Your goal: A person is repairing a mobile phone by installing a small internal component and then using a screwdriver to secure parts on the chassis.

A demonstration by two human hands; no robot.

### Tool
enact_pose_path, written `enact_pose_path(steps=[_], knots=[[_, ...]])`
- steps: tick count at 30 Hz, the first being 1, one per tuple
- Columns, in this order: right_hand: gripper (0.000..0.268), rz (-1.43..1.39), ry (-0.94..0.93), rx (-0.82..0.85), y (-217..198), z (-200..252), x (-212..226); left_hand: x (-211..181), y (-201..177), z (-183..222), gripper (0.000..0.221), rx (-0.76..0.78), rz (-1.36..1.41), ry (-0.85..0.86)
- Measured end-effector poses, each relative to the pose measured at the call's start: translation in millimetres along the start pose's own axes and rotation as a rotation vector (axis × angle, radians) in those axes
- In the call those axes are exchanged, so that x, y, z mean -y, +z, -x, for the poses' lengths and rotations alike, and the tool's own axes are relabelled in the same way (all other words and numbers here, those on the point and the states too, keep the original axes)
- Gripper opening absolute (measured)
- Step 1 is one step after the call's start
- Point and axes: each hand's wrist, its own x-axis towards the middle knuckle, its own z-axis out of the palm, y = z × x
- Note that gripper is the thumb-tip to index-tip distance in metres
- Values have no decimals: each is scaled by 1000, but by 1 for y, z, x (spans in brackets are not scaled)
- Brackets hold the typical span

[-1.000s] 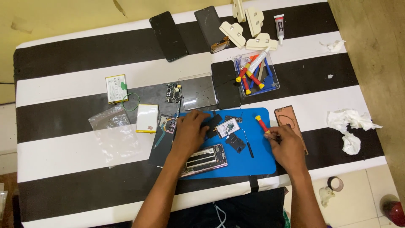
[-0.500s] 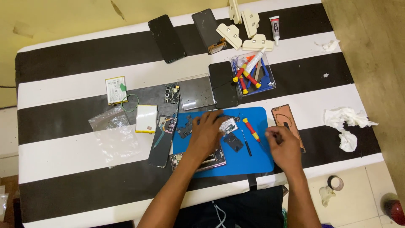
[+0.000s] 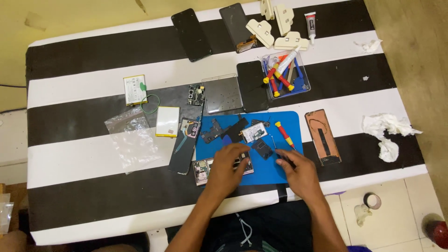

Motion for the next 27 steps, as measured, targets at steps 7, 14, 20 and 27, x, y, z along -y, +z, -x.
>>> enact_pose_path(steps=[7, 14, 20, 27], knots=[[23, -2, -62, 17, 5, 5, 15, -4, 34, -2, 30, 24, 158, -9], [25, -223, 133, 123, 11, 11, 26, -20, 28, -11, 27, 107, 402, -183], [24, -332, 213, 228, 15, 12, 20, -14, 31, -9, 21, 155, 523, -298], [15, -473, 241, 280, 22, 12, 8, -11, 36, -12, 14, 151, 660, -370]])
